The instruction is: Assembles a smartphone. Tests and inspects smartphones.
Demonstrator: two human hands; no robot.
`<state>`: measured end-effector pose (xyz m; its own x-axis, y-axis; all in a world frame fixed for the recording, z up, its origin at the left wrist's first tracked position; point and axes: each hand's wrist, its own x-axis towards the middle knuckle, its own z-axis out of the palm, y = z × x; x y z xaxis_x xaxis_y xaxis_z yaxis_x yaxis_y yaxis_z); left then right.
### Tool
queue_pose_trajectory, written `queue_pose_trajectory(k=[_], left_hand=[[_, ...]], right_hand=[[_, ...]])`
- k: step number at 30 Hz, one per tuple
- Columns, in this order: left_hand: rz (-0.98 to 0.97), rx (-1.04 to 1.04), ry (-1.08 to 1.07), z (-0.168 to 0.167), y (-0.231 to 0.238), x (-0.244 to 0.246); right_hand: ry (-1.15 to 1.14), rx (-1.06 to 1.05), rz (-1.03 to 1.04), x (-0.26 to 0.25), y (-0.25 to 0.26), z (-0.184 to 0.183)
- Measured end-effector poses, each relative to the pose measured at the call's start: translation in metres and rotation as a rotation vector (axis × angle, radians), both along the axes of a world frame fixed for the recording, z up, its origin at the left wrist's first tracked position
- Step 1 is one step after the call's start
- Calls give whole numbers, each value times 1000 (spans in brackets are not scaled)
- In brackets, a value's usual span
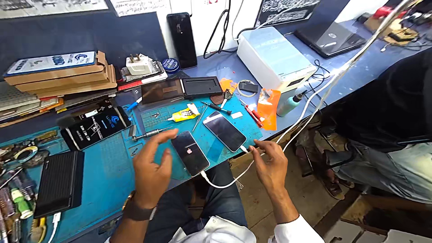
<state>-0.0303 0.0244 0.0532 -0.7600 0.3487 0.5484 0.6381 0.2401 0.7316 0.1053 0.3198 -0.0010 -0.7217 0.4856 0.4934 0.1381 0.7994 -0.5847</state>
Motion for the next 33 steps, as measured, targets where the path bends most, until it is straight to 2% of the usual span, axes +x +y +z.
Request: queue_pose_trajectory(k=[5, 10, 14, 18, 24, 33], left_hand=[[237, 23, -76, -24, -74, 18], [378, -89, -136, -48, -109, 28], [393, -73, -165, -54, -111, 27], [426, -160, -122, -56, -106, 27], [442, -205, -39, -57, -101, 28], [458, -215, -13, -57, -100, 29]], right_hand=[[-40, 12, 78, -34, 20, 12], [-129, -93, 113, -76, 31, 19], [-80, -205, 96, -86, 36, 7], [-15, -269, 109, -84, 37, 0], [58, -191, 100, -88, 32, -8], [14, -196, 89, -88, 32, -5]])
